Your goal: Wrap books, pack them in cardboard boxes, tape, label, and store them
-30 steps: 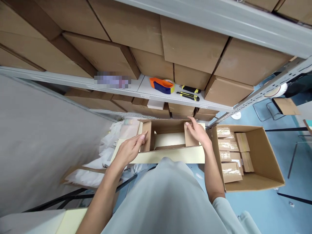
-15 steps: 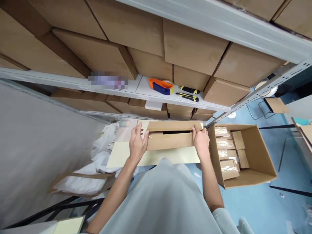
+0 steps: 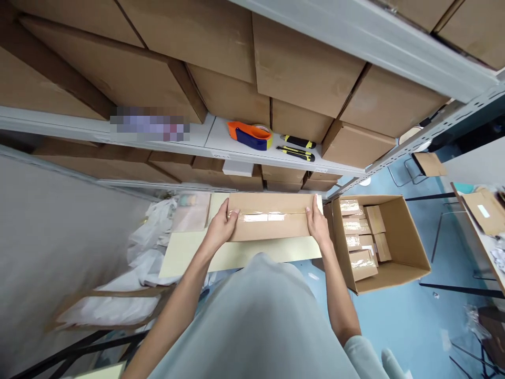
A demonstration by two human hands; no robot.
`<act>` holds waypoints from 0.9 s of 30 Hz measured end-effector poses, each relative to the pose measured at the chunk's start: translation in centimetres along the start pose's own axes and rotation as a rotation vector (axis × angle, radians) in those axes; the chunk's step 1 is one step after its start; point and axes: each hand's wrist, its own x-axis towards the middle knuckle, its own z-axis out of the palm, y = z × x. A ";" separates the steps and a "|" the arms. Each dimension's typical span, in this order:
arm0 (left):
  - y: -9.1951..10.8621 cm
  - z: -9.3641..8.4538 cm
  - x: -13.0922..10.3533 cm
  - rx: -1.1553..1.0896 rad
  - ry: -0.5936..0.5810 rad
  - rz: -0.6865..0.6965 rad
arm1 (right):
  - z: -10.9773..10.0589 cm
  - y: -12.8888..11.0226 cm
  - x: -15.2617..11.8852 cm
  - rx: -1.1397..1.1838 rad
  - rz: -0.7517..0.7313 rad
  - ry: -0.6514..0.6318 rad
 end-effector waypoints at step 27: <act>-2.4 -1.4 0.9 -0.047 -0.019 0.077 | 3.0 -1.5 -2.7 0.054 0.035 0.056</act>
